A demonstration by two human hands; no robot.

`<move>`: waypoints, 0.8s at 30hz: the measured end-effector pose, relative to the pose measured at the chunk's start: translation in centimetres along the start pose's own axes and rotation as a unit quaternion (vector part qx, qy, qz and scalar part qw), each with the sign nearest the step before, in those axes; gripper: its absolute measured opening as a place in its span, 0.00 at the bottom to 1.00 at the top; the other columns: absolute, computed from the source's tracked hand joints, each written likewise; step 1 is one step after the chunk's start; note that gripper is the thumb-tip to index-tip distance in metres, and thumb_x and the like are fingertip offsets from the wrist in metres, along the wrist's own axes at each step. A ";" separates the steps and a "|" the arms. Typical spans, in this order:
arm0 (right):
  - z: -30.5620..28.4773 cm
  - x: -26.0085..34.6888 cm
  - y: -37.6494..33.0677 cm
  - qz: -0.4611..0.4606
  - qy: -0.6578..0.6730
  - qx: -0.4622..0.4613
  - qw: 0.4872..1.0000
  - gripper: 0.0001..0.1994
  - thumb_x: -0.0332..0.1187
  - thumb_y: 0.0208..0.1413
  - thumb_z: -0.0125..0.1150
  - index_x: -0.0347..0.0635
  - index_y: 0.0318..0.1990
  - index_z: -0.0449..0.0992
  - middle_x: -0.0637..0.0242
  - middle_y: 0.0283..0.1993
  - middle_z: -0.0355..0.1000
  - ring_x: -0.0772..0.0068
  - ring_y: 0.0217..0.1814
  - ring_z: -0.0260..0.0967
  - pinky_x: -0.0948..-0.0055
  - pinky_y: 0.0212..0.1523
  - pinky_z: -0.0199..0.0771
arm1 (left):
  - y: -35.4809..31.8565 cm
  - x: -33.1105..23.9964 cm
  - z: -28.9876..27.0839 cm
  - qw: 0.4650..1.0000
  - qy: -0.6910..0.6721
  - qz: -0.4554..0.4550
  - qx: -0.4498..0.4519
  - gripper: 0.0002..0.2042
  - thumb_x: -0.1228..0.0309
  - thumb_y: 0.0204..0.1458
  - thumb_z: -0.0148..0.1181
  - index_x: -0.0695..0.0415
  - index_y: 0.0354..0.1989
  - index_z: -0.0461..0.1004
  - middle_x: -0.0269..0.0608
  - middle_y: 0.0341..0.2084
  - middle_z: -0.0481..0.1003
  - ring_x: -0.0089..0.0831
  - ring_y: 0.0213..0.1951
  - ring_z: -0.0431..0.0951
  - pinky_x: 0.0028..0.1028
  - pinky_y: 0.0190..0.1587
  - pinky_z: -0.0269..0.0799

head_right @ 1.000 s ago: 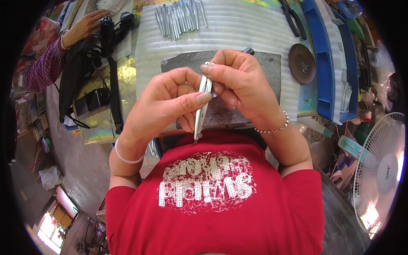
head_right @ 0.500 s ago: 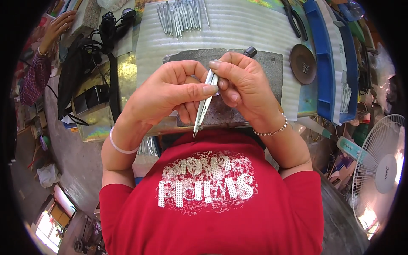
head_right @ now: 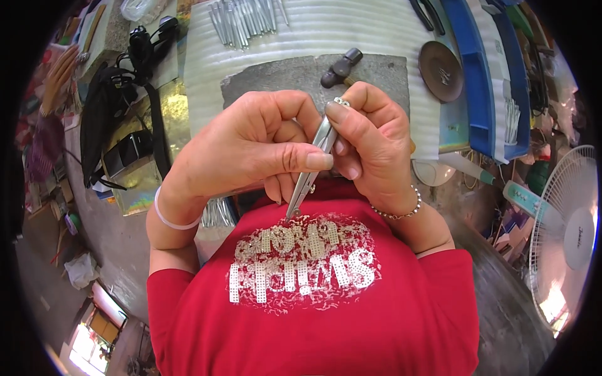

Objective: Shaping and marking small metal tubes using a hammer and a marking punch on a metal anvil block.

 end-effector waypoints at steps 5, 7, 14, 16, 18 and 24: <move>-1.2 -0.1 -0.6 0.014 0.036 -0.014 0.999 0.07 0.28 0.57 0.54 0.42 0.27 0.67 0.71 0.18 0.65 0.89 0.10 0.50 0.87 0.09 0.49 | 1.3 0.0 0.8 0.999 0.005 -0.028 0.020 0.10 0.69 0.52 0.62 0.61 0.31 0.67 0.34 0.16 0.73 0.18 0.15 0.73 0.15 0.16 0.68; -1.7 -0.2 -0.7 0.011 0.041 -0.018 0.999 0.07 0.29 0.57 0.54 0.42 0.27 0.67 0.72 0.19 0.65 0.89 0.10 0.50 0.88 0.09 0.49 | 1.7 -0.2 1.1 0.999 0.012 -0.031 0.024 0.11 0.69 0.52 0.62 0.61 0.31 0.67 0.34 0.16 0.73 0.18 0.16 0.73 0.15 0.16 0.68; -2.8 -0.3 -0.7 0.043 0.105 -0.008 0.994 0.08 0.31 0.57 0.55 0.43 0.27 0.67 0.73 0.20 0.64 0.91 0.11 0.51 0.89 0.09 0.49 | 2.5 -0.3 1.6 0.997 -0.053 -0.046 0.033 0.11 0.68 0.52 0.62 0.62 0.32 0.66 0.36 0.16 0.73 0.20 0.16 0.75 0.16 0.16 0.70; -2.7 -0.3 -0.8 0.048 0.103 -0.006 0.994 0.07 0.31 0.57 0.55 0.43 0.28 0.68 0.73 0.19 0.64 0.91 0.11 0.50 0.89 0.09 0.48 | 2.4 -0.2 1.8 0.996 -0.071 -0.045 0.038 0.11 0.68 0.52 0.62 0.62 0.32 0.66 0.36 0.16 0.73 0.21 0.16 0.75 0.16 0.15 0.70; -2.7 0.1 -0.6 0.053 0.082 0.011 0.995 0.07 0.31 0.57 0.55 0.42 0.28 0.68 0.73 0.19 0.64 0.90 0.10 0.50 0.89 0.09 0.47 | 2.1 0.0 2.0 0.999 -0.034 -0.031 0.017 0.11 0.69 0.52 0.61 0.62 0.33 0.66 0.38 0.18 0.74 0.21 0.17 0.76 0.16 0.15 0.70; -0.9 0.8 0.7 0.084 0.012 0.084 0.993 0.07 0.31 0.55 0.57 0.41 0.27 0.68 0.72 0.17 0.64 0.89 0.09 0.51 0.87 0.08 0.46 | -0.7 2.0 2.9 0.989 -0.131 0.036 -0.056 0.13 0.68 0.52 0.61 0.64 0.34 0.64 0.43 0.20 0.75 0.25 0.18 0.77 0.19 0.18 0.72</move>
Point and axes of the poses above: each hand's wrist, its own y-axis towards the middle knuckle, its own z-axis out of the palm, x = y × z, the point moved 1 cm from there along y, towards the middle knuckle
